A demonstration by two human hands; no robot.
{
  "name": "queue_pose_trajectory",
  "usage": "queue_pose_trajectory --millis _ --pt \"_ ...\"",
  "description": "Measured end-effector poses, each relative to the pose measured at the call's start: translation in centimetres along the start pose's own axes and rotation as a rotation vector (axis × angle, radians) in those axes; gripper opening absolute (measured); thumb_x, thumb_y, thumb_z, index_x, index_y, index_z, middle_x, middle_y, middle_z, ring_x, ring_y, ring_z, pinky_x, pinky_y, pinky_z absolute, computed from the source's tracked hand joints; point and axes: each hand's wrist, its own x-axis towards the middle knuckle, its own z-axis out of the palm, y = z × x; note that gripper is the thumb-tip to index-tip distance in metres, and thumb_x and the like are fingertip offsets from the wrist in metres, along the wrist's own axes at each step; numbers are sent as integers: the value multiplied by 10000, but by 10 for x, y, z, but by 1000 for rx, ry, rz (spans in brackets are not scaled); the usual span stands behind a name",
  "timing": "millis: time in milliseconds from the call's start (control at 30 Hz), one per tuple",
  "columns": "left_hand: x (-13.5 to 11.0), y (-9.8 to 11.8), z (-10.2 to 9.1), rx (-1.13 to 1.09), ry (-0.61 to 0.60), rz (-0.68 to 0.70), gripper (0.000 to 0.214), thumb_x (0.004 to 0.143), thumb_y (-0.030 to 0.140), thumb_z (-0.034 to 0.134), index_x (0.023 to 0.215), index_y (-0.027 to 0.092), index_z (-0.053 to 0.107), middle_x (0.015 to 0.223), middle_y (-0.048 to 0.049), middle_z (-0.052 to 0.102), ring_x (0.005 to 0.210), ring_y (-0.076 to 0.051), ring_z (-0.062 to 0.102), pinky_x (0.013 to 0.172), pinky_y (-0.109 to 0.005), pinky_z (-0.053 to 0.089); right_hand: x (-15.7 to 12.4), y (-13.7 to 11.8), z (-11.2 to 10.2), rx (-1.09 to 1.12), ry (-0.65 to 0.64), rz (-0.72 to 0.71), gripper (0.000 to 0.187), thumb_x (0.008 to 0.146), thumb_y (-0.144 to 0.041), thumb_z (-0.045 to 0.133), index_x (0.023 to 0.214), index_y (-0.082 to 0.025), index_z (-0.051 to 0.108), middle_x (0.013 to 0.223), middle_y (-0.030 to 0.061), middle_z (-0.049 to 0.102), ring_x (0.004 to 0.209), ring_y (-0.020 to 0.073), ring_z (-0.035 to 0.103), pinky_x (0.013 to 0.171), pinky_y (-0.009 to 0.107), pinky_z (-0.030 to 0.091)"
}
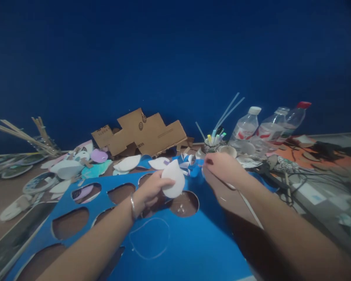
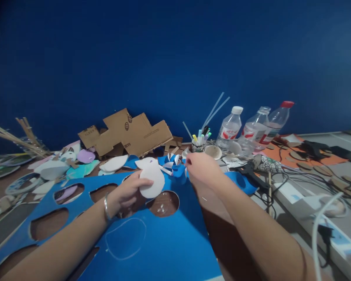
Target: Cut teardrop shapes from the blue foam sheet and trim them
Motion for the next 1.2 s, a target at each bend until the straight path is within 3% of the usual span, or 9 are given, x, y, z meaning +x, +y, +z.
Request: queue_pose_trajectory --millis 133,367,533,733,967,1033,1100,1167,1200 --pt "9 -5 -8 12 45 67 450 690 244 722 1097 118 578 1040 -163 662 832 -235 657 651 -316 546 9 25 -2 -309 -75 183 301 884 -334 546 1125 -153 554 1126 77 581 953 189 590 807 395 505" --pt "6 -2 -5 -8 66 204 385 754 273 672 1088 102 586 918 -124 693 761 -207 666 642 -307 547 6 33 18 -448 -102 259 324 882 -328 551 1156 -156 540 1163 87 565 987 201 583 824 405 502" --pt "5 -2 1 23 106 211 348 862 299 551 1173 147 520 946 -66 647 718 -145 635 589 -291 537 -27 40 17 -331 -32 222 309 886 -332 543 1144 -161 546 1144 77 574 967 195 589 810 398 507" --pt "0 2 3 69 94 187 314 871 283 543 1154 148 524 999 -61 610 764 -139 614 629 -297 540 -68 48 23 -83 113 94 283 903 -342 514 1114 -157 552 1048 60 605 852 155 609 736 349 525" --pt "-11 6 -3 41 164 200 310 865 274 552 1146 146 526 1003 -61 607 779 -143 613 641 -303 539 -64 28 43 204 216 -142 335 949 -404 366 1000 -152 581 738 6 601 578 115 559 569 279 485" --pt "-12 3 -3 1 199 191 323 866 280 551 1159 148 519 1011 -64 607 785 -147 615 650 -312 542 -60 16 45 277 245 -211 357 938 -414 333 1057 -191 585 763 37 624 653 173 592 611 316 491" --pt "-12 -3 -2 -46 221 185 332 866 280 551 1169 150 515 1035 -70 605 817 -157 618 678 -330 546 -57 4 46 343 273 -279 342 894 -435 396 1091 -237 594 931 75 651 885 242 604 755 361 484" --pt "-10 -8 -1 -87 244 179 336 866 282 550 1174 151 515 1061 -76 602 850 -167 618 705 -347 546 -57 -9 48 408 298 -326 318 846 -451 475 1055 -257 616 1067 77 633 1050 278 548 869 385 438" --pt "-9 -11 0 -103 260 178 339 865 283 551 1176 152 515 1071 -78 601 860 -171 618 713 -354 544 -57 -16 49 444 311 -331 302 830 -459 499 1011 -256 628 1048 76 635 1039 283 549 865 389 437"
